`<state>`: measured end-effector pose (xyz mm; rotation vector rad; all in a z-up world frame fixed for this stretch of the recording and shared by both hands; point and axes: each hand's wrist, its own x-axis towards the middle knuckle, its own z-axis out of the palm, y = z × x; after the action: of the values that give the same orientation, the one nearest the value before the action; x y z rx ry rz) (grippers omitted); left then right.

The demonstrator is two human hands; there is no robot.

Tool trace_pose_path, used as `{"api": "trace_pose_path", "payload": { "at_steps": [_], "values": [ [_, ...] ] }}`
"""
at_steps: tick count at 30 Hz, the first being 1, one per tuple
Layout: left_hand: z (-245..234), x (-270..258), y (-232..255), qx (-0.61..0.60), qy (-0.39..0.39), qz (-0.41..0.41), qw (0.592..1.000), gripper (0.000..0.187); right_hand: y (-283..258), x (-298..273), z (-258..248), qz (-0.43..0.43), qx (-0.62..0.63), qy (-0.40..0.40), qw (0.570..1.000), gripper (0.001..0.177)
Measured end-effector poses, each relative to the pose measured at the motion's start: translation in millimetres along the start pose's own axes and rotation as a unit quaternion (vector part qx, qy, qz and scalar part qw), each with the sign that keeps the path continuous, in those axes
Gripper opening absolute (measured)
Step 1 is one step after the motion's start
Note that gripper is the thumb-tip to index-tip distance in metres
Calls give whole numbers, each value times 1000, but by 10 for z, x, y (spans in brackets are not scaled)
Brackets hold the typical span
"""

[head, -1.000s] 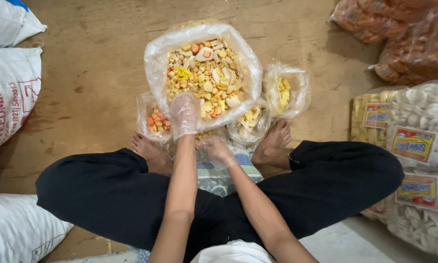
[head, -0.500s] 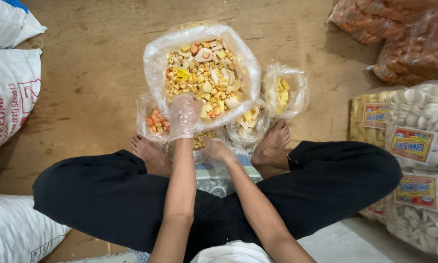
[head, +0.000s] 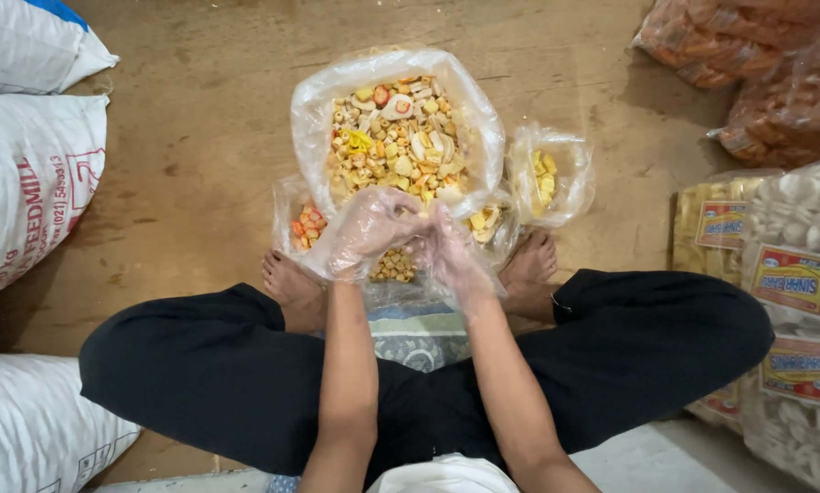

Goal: The person sits cross-legged on the floor and uses gloved hands to sort mixed snack pieces from a large plastic bag into smaller clear plastic bags. The person repeatedly scoops snacks and distributes them into separate bags placed around the main container.

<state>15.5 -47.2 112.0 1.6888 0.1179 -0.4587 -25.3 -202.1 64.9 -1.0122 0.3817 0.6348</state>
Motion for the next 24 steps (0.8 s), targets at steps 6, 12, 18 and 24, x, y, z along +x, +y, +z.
{"api": "trace_pose_path", "payload": {
  "at_steps": [6, 12, 18, 24],
  "values": [
    [-114, -7, -236, 150, -65, -3, 987, 28, -96, -57, 136, 10, 47, -57, 997, 36],
    [-395, -107, 10, 46, -64, -56, 995, 50, 187, 87, 109, 38, -31, 6, 999, 14],
    [-58, 98, -239, -28, 99, -83, 991, 33, 838, 291, -215, 9, -261, -21, 965, 12],
    [72, 958, -2374, -117, 69, -82, 987, 16, 2212, 1139, -1014, -10, -550, 33, 834, 21]
  ]
}}
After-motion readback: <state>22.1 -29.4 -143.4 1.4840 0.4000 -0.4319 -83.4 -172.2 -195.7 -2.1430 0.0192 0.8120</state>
